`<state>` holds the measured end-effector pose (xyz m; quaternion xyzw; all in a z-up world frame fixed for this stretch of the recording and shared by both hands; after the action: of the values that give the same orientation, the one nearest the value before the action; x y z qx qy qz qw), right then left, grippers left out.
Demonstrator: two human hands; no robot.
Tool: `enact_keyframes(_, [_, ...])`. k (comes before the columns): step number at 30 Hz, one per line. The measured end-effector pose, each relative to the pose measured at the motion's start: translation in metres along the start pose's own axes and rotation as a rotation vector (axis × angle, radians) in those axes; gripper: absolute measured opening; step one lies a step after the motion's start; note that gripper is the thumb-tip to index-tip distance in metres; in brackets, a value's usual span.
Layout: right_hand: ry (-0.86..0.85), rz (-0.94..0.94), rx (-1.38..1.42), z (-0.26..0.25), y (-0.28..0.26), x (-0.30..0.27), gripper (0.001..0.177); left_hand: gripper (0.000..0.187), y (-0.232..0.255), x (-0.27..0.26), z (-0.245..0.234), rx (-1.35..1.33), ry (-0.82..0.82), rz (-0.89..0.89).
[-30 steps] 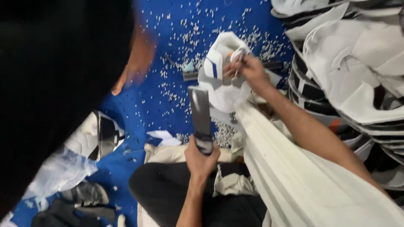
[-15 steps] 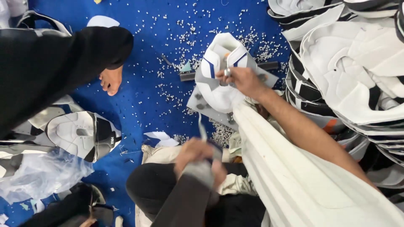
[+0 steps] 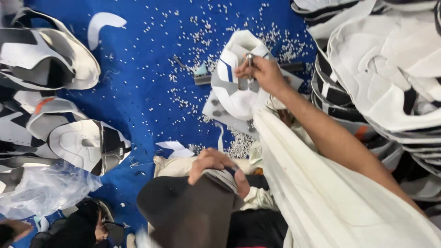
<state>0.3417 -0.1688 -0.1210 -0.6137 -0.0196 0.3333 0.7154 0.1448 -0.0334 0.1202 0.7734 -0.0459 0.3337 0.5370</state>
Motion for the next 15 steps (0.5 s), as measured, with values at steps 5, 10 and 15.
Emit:
enact_keyframes(5, [0.154,-0.279,-0.536,0.015,-0.032,-0.032,0.009,0.029,-0.092,-0.066,0.010,0.154,-0.230,-0.304])
enact_keyframes(10, [0.184,-0.026,-0.049,-0.007,0.015,0.000,0.028,0.036,-0.085,-0.070,0.008,0.259,-0.354,-0.594])
enact_keyframes(15, [0.092,-0.043,-0.029,-0.006,-0.010,0.001,0.013,0.047,-0.026,-0.015,-0.004,0.123,-0.198,-0.190])
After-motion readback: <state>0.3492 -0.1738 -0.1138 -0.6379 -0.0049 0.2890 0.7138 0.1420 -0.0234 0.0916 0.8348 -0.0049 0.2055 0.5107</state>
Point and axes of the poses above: each hand's wrist, its own x-axis towards the middle knuckle, its own z-axis out of the palm, y = z × x, the point moved 5 cm from there along x, towards the middle knuckle, and after that the axes turned 12 degrees about z, right-handed, at the moved point
